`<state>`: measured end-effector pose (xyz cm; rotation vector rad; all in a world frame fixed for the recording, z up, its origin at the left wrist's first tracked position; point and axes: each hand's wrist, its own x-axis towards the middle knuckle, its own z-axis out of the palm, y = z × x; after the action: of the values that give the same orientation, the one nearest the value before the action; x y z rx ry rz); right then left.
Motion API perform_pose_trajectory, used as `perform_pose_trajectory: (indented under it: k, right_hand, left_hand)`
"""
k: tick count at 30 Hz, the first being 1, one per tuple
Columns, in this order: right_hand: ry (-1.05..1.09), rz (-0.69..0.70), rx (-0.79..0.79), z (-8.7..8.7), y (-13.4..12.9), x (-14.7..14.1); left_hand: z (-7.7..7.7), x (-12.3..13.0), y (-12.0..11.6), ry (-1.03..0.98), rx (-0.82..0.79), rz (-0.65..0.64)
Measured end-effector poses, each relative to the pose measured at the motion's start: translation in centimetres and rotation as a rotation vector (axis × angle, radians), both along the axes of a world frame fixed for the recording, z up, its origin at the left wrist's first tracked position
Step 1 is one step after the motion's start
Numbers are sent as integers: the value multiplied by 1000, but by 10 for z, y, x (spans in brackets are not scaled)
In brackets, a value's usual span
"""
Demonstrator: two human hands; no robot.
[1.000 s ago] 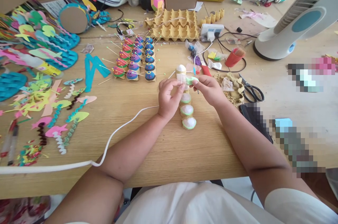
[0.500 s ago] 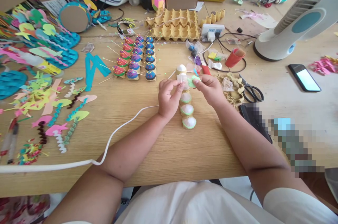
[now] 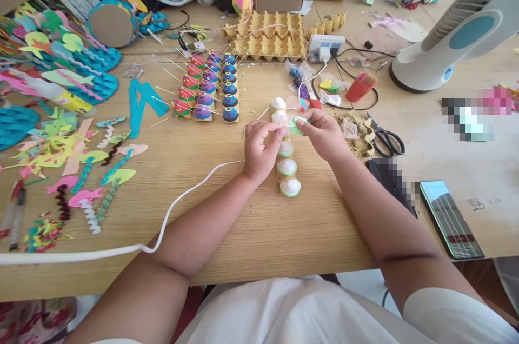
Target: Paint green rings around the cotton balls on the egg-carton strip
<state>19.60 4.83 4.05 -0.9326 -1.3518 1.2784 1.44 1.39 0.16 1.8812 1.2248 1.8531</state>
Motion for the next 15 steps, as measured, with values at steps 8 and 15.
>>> perform_pose_trajectory:
  k: [8,15]
  right_hand:
    - [-186,-98,177,7,-5,3]
    - [-238,29,55,10,-2,6]
  left_hand:
    - [1,4,-4,-45,-55,-13]
    - [6,0,-3,12,16,-7]
